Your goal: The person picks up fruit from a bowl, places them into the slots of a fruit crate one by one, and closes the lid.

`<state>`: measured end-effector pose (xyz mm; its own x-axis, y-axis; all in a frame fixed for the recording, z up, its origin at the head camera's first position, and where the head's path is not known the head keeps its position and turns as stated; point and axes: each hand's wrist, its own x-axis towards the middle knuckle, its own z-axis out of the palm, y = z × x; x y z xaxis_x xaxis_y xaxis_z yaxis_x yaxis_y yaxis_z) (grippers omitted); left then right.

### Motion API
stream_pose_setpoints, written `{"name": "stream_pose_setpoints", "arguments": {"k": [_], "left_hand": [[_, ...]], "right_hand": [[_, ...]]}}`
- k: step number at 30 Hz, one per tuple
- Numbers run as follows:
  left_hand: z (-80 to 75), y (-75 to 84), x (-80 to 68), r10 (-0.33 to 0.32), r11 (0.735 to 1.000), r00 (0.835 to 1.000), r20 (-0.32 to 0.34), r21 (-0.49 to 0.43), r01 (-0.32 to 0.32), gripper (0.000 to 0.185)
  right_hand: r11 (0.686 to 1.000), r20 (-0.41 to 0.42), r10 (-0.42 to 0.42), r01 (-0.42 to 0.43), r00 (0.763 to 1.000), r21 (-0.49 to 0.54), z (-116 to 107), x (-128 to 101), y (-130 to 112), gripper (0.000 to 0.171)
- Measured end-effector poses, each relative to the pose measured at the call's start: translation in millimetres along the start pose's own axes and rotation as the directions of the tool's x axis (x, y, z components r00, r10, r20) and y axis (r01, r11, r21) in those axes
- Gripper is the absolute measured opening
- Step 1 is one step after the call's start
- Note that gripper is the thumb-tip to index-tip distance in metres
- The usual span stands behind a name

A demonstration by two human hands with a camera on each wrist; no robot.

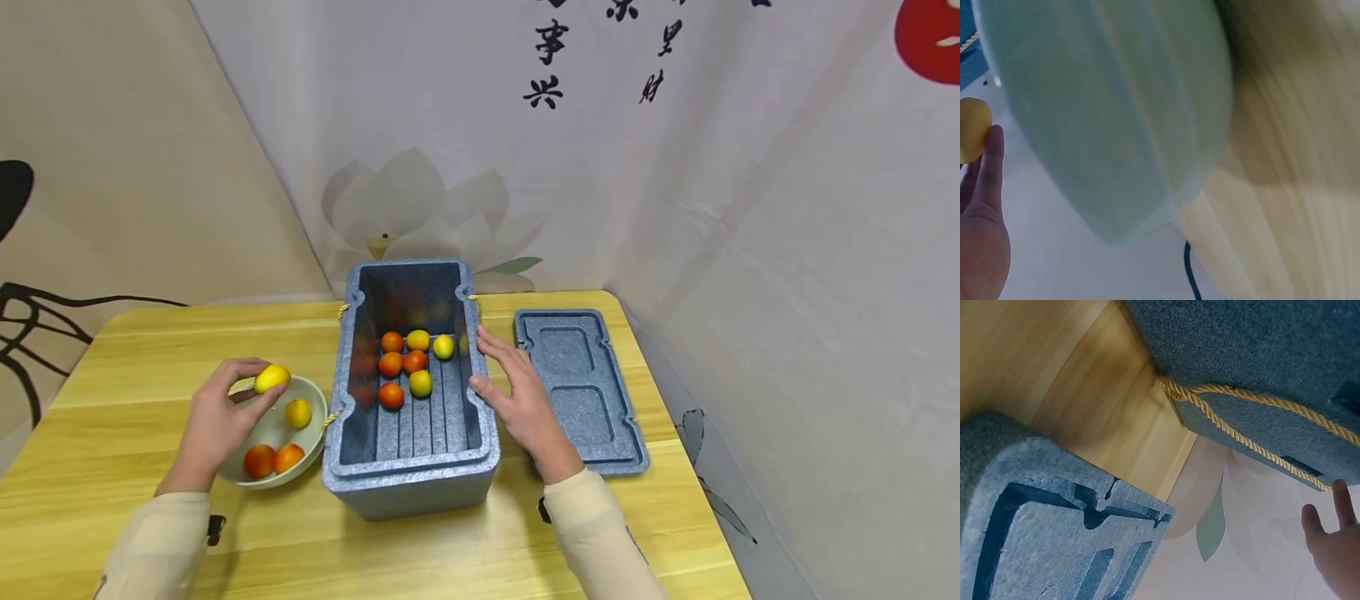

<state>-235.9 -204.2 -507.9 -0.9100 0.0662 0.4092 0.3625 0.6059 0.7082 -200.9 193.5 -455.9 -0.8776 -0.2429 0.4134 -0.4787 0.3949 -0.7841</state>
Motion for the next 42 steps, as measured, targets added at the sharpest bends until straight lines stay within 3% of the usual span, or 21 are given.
{"name": "stream_pose_setpoints", "arguments": {"k": [7, 17, 25, 36, 42], "left_hand": [[-2.8, 10.8, 12.8, 0.007, 0.999, 1.000, -0.026, -0.035, -0.007, 0.033], [-9.8, 37.7, 39.2, 0.027, 0.999, 0.996, -0.089, -0.043, -0.031, 0.035], [-10.9, 62.7, 62.4, 0.082, 0.994, 0.994, -0.077, -0.071, -0.087, 0.037], [0.1, 91.2, 92.8, 0.207, 0.973, 0.977, -0.060, -0.096, -0.212, 0.039], [7.2, 102.2, 103.0, 0.235, 0.965, 0.972, -0.027, -0.110, -0.237, 0.037]], "right_hand": [[1.000, -0.019, -0.025, 0.024, 1.000, -0.007, 5, -1, 33, 0.051], [0.999, -0.023, -0.033, 0.033, 0.999, -0.031, 3, 1, 34, 0.064], [0.999, -0.017, -0.033, 0.032, 0.999, -0.032, 4, 2, 34, 0.065], [0.999, -0.016, -0.037, 0.036, 0.999, -0.026, 3, 1, 35, 0.064], [0.999, -0.015, -0.024, 0.024, 1.000, -0.027, 4, 0, 35, 0.064]]}}
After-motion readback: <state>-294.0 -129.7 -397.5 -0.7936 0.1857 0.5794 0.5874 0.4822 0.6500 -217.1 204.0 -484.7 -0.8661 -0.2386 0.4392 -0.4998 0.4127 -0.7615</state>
